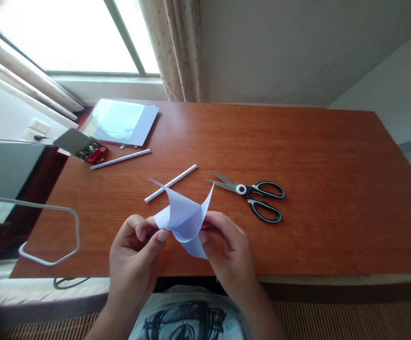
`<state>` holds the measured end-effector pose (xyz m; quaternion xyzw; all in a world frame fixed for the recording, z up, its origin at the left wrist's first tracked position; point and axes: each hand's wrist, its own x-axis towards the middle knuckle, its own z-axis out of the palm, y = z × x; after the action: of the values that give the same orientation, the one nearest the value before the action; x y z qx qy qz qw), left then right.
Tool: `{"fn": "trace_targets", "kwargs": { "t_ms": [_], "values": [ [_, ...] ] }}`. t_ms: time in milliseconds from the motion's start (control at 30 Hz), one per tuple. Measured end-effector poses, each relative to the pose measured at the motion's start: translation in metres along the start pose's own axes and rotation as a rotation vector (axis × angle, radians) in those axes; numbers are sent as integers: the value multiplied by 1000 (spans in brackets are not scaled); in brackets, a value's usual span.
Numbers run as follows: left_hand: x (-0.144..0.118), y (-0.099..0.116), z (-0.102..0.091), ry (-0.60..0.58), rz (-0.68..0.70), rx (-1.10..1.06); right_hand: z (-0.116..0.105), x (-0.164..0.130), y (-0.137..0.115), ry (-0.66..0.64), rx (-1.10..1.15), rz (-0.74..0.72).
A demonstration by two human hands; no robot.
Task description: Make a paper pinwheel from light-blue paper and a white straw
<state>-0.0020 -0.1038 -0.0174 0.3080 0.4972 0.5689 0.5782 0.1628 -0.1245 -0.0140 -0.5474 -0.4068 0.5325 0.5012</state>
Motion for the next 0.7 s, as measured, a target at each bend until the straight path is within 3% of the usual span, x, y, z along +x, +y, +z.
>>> {"fn": "trace_targets", "kwargs": {
  "t_ms": [133, 500, 700],
  "values": [
    [-5, 2, 4, 38, -55, -1, 3, 0, 1, -11, -47, -25],
    [-12, 4, 14, 59, 195, 213, 6, -15, 14, 20, 152, 30],
    [-16, 3, 10, 36, 313, 288, 12, -21, 6, -10, 214, 59]
  ]
}}
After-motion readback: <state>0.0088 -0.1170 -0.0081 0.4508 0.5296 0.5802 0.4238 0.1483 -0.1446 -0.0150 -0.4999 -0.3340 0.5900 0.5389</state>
